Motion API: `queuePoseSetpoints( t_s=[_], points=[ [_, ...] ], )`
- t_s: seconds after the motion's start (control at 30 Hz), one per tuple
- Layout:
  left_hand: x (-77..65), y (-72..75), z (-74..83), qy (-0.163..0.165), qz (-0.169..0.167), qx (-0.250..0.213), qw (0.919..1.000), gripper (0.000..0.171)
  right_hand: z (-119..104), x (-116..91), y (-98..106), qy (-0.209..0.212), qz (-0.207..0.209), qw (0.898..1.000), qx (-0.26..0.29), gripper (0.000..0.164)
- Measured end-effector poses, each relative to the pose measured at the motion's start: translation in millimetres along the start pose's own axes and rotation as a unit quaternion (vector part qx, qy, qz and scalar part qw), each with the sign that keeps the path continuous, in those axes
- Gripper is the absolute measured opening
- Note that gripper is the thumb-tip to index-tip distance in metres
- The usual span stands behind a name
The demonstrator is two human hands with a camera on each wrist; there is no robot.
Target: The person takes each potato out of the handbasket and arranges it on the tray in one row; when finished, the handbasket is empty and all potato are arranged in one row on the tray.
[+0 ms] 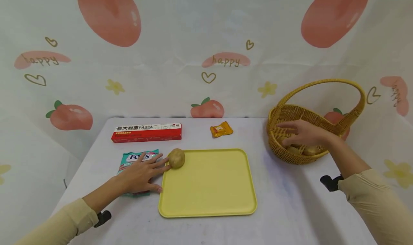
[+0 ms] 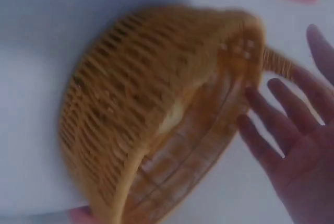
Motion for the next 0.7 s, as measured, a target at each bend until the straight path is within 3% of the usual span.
queuePoseSetpoints(
  t_s=[0.17,0.43,0.53,0.7],
  points=[
    [-0.3,-1.0,-0.9,-0.002,-0.001,0.002,1.0,0.082,31.6,-2.5,14.3,-0.059,-0.009,0.998,-0.003,0.061],
    [0.1,-1.2,-1.4,-0.001,0.001,0.0,1.0,0.082,65.2,2.4,9.7,-0.131,-0.071,0.987,0.05,0.066],
    [0.3,-0.6,-0.9,0.0,0.001,-0.002,1.0,0.082,77.6,1.5,2.8,-0.159,-0.101,0.979,0.082,0.068],
    [0.0,-0.9,-0.3,-0.002,0.002,0.005,1.0,0.081,93.0,-1.2,-13.1,-0.199,-0.15,0.954,0.166,0.071]
  ],
)
Point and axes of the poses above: each hand's wrist, its own x-axis towards the middle knuckle, its own y-axis out of the back of the hand, z = x × y, the point moved 5 cm from there along x, towards the middle knuckle, and after that the axes turned 5 degrees about -x, right-handed, at the moved point
